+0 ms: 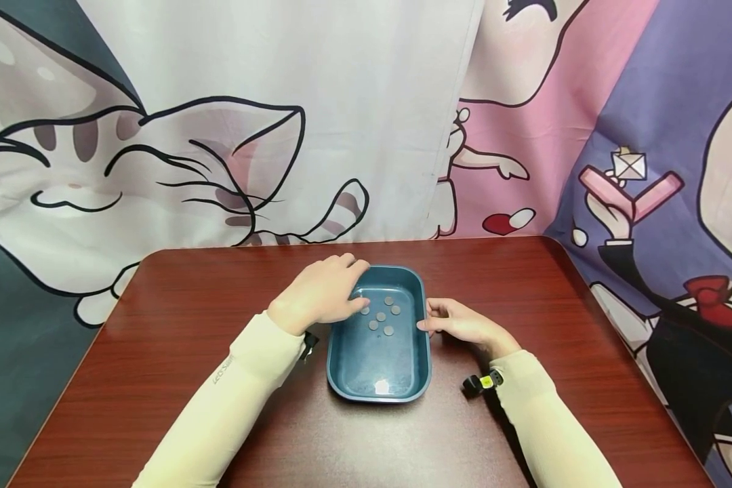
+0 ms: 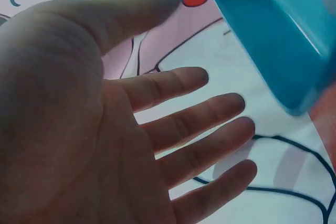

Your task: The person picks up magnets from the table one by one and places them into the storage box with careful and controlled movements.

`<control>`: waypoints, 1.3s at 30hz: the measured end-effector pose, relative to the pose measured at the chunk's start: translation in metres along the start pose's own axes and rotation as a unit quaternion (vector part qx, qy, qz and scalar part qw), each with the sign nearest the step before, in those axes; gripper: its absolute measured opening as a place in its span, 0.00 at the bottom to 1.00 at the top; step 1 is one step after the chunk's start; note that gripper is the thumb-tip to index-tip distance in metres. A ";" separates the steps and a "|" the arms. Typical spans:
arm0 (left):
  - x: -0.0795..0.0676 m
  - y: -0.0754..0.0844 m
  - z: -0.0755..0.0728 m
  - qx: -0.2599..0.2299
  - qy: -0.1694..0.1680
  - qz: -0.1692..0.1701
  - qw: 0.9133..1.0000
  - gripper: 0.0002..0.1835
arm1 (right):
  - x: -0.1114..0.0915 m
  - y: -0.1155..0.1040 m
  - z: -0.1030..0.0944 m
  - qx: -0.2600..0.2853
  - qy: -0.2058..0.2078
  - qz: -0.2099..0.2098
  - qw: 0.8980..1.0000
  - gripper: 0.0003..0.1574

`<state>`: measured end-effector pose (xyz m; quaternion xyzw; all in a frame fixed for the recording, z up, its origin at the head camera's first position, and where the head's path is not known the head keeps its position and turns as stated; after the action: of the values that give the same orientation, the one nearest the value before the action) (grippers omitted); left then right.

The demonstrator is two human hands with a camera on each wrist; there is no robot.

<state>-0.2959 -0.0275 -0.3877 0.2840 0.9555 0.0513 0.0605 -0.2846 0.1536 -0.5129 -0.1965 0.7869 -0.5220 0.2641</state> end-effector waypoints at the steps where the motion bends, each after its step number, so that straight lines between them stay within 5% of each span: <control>1: -0.003 -0.003 0.000 -0.002 0.002 -0.001 1.000 0.37 | 0.000 0.000 0.000 0.000 0.000 0.000 1.000 0.13; 8: -0.025 -0.032 0.004 -0.033 0.017 -0.018 0.999 0.47 | 0.000 0.000 0.001 0.002 -0.004 -0.002 1.000 0.14; 21: -0.070 -0.095 0.042 -0.039 0.031 -0.038 0.998 0.46 | 0.001 0.001 0.000 0.002 0.001 0.002 1.000 0.14; 30: -0.091 -0.111 0.056 -0.037 0.073 -0.014 0.997 0.34 | 0.001 0.002 0.000 -0.002 0.003 0.005 1.000 0.13; 39: -0.097 -0.119 0.065 -0.022 0.106 0.007 0.994 0.17 | 0.002 0.000 0.000 -0.003 0.004 0.003 1.000 0.11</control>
<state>-0.2696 -0.1754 -0.4588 0.2822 0.9532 0.1027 -0.0351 -0.2859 0.1526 -0.5138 -0.1929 0.7902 -0.5197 0.2614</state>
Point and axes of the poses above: each hand's wrist, its own x-axis towards the middle knuckle, its own z-axis out of the palm, y = z × x, the point moved 10 cm from there along x, towards the middle knuckle, and after that the axes turned 2 degrees about -x, right-handed, at the moved point
